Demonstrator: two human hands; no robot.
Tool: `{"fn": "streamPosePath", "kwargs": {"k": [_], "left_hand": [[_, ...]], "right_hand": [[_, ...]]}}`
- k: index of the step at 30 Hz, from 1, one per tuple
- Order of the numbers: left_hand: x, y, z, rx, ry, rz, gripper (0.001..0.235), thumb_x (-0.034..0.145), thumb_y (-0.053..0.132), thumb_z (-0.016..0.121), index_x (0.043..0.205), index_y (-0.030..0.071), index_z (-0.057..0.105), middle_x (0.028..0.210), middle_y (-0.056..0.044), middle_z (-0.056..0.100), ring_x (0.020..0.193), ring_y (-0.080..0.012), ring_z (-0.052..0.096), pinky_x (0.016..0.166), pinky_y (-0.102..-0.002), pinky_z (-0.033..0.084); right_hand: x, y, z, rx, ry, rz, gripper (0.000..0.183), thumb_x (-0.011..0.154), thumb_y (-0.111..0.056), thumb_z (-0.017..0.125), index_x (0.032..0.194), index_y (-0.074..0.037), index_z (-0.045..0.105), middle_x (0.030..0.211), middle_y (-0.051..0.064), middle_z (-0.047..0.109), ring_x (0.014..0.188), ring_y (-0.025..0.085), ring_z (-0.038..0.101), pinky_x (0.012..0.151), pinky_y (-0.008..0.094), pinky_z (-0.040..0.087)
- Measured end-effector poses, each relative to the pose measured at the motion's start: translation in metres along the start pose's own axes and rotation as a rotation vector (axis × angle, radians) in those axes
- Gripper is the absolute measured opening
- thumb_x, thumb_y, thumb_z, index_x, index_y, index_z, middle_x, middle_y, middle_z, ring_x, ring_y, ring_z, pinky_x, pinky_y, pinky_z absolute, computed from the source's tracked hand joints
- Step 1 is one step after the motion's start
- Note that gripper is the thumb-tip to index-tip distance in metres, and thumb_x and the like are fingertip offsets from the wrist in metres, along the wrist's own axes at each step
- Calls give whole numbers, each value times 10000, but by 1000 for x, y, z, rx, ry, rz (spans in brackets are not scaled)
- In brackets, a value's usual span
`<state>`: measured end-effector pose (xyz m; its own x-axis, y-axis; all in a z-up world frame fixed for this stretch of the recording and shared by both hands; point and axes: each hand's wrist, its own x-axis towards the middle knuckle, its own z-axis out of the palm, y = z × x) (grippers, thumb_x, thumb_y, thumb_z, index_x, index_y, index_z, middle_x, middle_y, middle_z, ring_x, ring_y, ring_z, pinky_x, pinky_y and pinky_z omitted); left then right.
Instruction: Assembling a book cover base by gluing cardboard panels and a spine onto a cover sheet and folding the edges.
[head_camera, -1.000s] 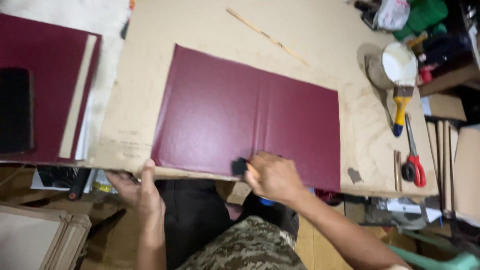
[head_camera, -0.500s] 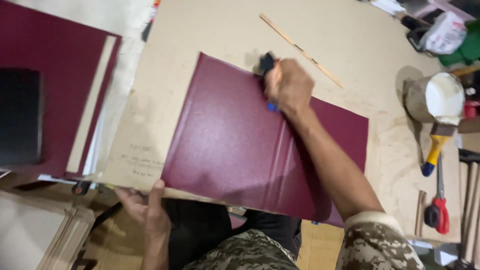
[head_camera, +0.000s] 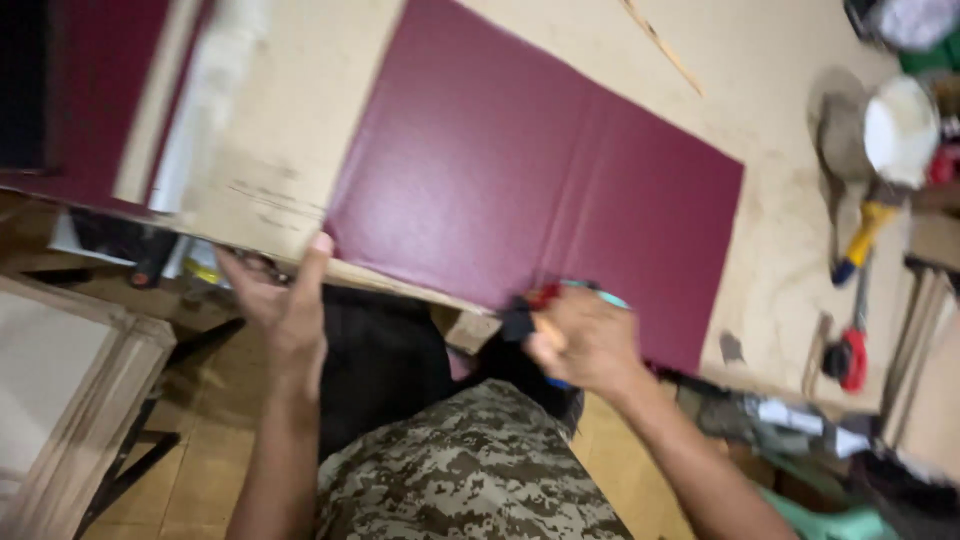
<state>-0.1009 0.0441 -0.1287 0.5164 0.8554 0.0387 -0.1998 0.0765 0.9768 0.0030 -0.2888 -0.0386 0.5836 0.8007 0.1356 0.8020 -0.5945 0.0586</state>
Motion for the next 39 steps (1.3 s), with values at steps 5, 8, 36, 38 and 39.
{"fn": "streamPosePath", "kwargs": {"k": [5,8,36,38,39], "left_hand": [[1,-7,-8,-33,-62,-7,1080,938,-64,905,1656,182,137,1589,-224,348,1446,-318,391,1191,-515,366],[-3,23,18,-99,1,-76,1128,947,-21,944,1664,161,93,1631,-275,204,1509,-388,251,1233,-576,295],[18,69,4,-122,-101,-413,950,739,89,884,1470,63,277,1428,-204,481,1359,-289,464,1094,-512,430],[26,94,15,-160,-115,-416,955,765,77,864,1497,50,251,1463,-232,439,1401,-321,424,1129,-521,396],[31,106,21,-205,-128,-407,961,791,65,843,1525,38,224,1498,-259,398,1444,-353,383,1163,-529,361]], "right_hand": [[-153,87,0,-83,-52,341,328,830,-577,591,792,-254,635,741,25,609,761,269,662,700,392,546],[-141,76,-11,-181,-92,383,294,828,-604,578,790,-314,617,717,-53,576,749,198,668,695,352,547],[29,-4,-15,79,-214,167,324,874,-596,510,867,-309,661,710,-12,589,656,225,661,560,344,531],[55,-22,-24,73,-161,64,310,907,-539,497,825,-269,623,694,-5,540,629,225,631,534,359,517],[69,-31,-28,62,-95,-43,316,939,-483,483,784,-228,586,678,2,491,603,226,600,508,375,503]]}}
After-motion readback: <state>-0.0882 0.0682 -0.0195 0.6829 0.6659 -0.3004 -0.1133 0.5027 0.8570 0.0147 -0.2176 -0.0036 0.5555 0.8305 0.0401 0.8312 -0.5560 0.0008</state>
